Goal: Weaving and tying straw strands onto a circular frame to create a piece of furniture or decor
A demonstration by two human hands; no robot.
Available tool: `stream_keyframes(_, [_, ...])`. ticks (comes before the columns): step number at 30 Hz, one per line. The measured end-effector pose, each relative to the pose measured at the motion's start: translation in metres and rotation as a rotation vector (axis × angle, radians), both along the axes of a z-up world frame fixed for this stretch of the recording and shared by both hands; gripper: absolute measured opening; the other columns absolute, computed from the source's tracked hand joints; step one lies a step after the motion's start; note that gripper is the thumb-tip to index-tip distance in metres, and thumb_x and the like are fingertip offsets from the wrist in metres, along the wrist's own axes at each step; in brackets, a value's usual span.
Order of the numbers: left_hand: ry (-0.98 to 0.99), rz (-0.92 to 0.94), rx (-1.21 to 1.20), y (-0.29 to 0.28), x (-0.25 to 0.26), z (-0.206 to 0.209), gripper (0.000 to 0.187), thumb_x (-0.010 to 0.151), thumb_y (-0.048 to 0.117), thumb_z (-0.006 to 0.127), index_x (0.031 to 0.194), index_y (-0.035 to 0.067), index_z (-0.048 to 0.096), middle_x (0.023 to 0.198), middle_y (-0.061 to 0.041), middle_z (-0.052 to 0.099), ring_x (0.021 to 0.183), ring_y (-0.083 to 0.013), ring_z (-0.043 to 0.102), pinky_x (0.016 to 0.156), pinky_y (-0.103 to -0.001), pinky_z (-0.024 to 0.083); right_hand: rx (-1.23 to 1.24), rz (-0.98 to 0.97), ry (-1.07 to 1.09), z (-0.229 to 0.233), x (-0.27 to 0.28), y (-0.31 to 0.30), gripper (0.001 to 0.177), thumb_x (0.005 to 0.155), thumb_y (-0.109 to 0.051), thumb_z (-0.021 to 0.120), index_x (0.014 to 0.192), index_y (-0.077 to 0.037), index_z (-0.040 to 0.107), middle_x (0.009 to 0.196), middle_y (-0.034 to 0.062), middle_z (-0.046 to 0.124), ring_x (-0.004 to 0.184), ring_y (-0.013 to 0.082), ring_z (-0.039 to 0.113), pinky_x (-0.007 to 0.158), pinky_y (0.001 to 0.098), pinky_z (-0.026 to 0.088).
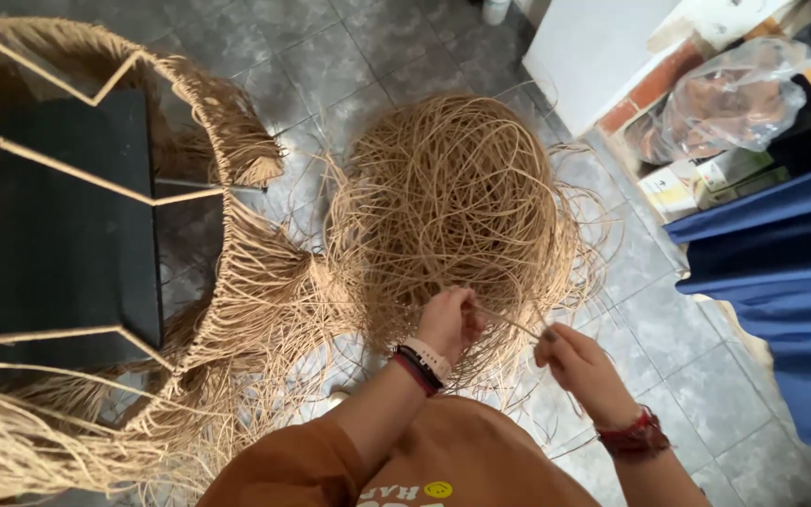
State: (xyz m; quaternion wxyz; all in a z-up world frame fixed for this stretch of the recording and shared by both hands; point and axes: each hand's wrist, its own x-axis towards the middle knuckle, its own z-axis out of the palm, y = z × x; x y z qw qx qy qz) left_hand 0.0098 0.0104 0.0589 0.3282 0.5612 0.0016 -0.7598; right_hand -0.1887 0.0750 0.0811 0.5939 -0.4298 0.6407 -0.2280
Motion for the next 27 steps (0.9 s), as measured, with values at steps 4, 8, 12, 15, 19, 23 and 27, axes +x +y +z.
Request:
stream_keyframes(4, [0.024,-0.227,-0.338,0.008,-0.002,0.02,0.026,0.112,0.018,0.042,0.105,0.007,0.065,0.089,-0.004,0.062,0.079,-0.0162,0.058,0.072,-0.029,0.051,-0.052,-0.194,-0.109,0.018,0.01,0.002,0.02,0.101,-0.013,0.042,0.086,-0.005,0.051,0.102,0.0182,0.076,0.051,0.017,0.047,0.043,0.0272,0.034])
stream_keyframes(8, [-0.065,-0.322,-0.989,0.016,0.006,0.061,0.041,0.107,0.035,0.043,0.13,0.007,0.064,0.132,-0.008,0.067,0.128,-0.0226,0.061,0.113,-0.039,0.048,-0.188,-0.138,-0.014,0.057,0.039,-0.005,0.029,0.101,-0.015,0.048,0.097,0.001,0.071,0.091,0.0144,0.081,0.049,0.0188,0.063,0.043,0.0282,0.05])
stream_keyframes(12, [-0.114,-0.36,-1.13,0.022,0.023,0.087,0.041,0.109,0.028,0.039,0.133,0.004,0.062,0.133,-0.01,0.067,0.127,-0.0215,0.062,0.109,-0.035,0.049,-0.192,-0.03,-0.028,0.076,0.051,-0.002,0.03,0.099,-0.011,0.05,0.103,0.001,0.077,0.074,0.0127,0.079,0.047,0.0179,0.061,0.046,0.028,0.051])
stream_keyframes(15, [0.012,-0.339,-1.065,0.034,0.03,0.091,0.044,0.11,0.033,0.039,0.14,0.008,0.06,0.121,-0.014,0.07,0.11,-0.0198,0.066,0.077,-0.026,0.057,-0.209,0.034,-0.052,0.078,0.05,0.001,0.033,0.098,-0.018,0.054,0.1,0.003,0.08,0.074,0.011,0.079,0.049,0.0188,0.062,0.047,0.0282,0.05])
stream_keyframes(19, [-0.086,-0.084,-1.094,0.05,0.042,0.097,0.029,0.109,0.016,0.039,0.105,0.006,0.066,0.091,-0.01,0.072,0.086,-0.0193,0.068,0.074,-0.033,0.057,-0.234,0.254,0.053,0.093,0.055,-0.002,0.035,0.093,-0.009,0.051,0.115,-0.01,0.079,0.065,0.0067,0.068,0.05,0.0144,0.053,0.05,0.0274,0.046])
stream_keyframes(23, [-0.319,0.419,-1.077,0.048,0.105,0.117,0.048,0.108,0.026,0.035,0.085,0.004,0.071,0.084,-0.016,0.075,0.088,-0.0301,0.075,0.089,-0.047,0.062,-0.39,0.607,0.243,0.075,0.022,-0.02,0.025,0.097,-0.024,0.051,0.1,-0.012,0.074,0.085,-0.0026,0.081,0.079,0.0117,0.072,0.077,0.0273,0.052])
stream_keyframes(27, [-0.666,0.624,-0.956,0.084,0.184,0.107,0.037,0.106,0.023,0.04,0.089,0.009,0.07,0.085,-0.012,0.079,0.089,-0.0236,0.077,0.108,-0.049,0.051,-0.304,0.78,0.449,0.13,0.034,-0.041,0.027,0.099,-0.031,0.052,0.086,-0.015,0.07,0.069,0.0,0.073,0.067,0.0144,0.066,0.07,0.0286,0.048])
